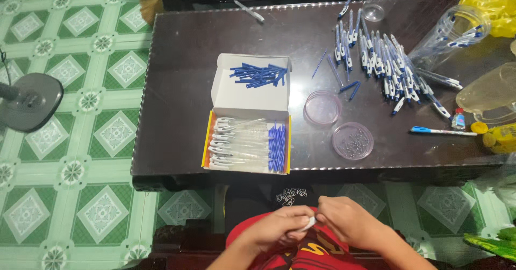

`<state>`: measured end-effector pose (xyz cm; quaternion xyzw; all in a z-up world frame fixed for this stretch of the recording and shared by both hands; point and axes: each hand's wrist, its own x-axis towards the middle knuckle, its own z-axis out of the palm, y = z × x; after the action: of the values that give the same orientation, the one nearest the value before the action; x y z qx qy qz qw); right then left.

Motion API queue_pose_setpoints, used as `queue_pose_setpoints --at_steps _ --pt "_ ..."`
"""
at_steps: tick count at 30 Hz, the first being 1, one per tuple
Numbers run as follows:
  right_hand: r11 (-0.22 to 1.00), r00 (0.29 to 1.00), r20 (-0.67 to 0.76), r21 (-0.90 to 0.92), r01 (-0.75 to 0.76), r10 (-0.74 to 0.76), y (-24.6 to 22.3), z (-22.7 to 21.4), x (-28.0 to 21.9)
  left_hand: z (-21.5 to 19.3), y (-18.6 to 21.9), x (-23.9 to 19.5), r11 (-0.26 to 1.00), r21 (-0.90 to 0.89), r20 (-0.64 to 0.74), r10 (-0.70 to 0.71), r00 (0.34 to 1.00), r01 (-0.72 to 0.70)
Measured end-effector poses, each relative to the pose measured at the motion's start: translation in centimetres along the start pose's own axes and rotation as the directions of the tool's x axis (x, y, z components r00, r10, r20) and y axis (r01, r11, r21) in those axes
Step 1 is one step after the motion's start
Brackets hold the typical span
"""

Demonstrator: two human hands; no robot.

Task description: The person assembles pens by inserting blue ink cartridges into clear pen bodies. They pick up pen bodies and cartridges from a box and the table, insert the cartridges, and place the assembled pens into the box.

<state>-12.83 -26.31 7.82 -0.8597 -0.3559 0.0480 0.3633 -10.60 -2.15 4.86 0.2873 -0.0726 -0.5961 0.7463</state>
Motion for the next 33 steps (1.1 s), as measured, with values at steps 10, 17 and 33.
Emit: queue_pose_setpoints --at_steps 10,17,33 --pt "0.951 0.931 0.198 -0.011 -0.309 0.305 0.1 -4.9 -0.3 -2.9 0.0 -2.0 0.956 -0.282 0.118 -0.049 0.992 0.081" --pt "0.908 0.838 -0.366 0.047 -0.417 0.404 7.2 -3.0 3.0 -3.3 -0.4 -3.4 0.986 -0.122 -0.203 0.09 0.975 -0.117" --pt "0.903 0.481 -0.846 -0.001 -0.431 0.229 12.1 1.3 12.9 -4.3 -2.9 -3.9 0.974 0.066 -0.411 0.225 0.884 -0.217"
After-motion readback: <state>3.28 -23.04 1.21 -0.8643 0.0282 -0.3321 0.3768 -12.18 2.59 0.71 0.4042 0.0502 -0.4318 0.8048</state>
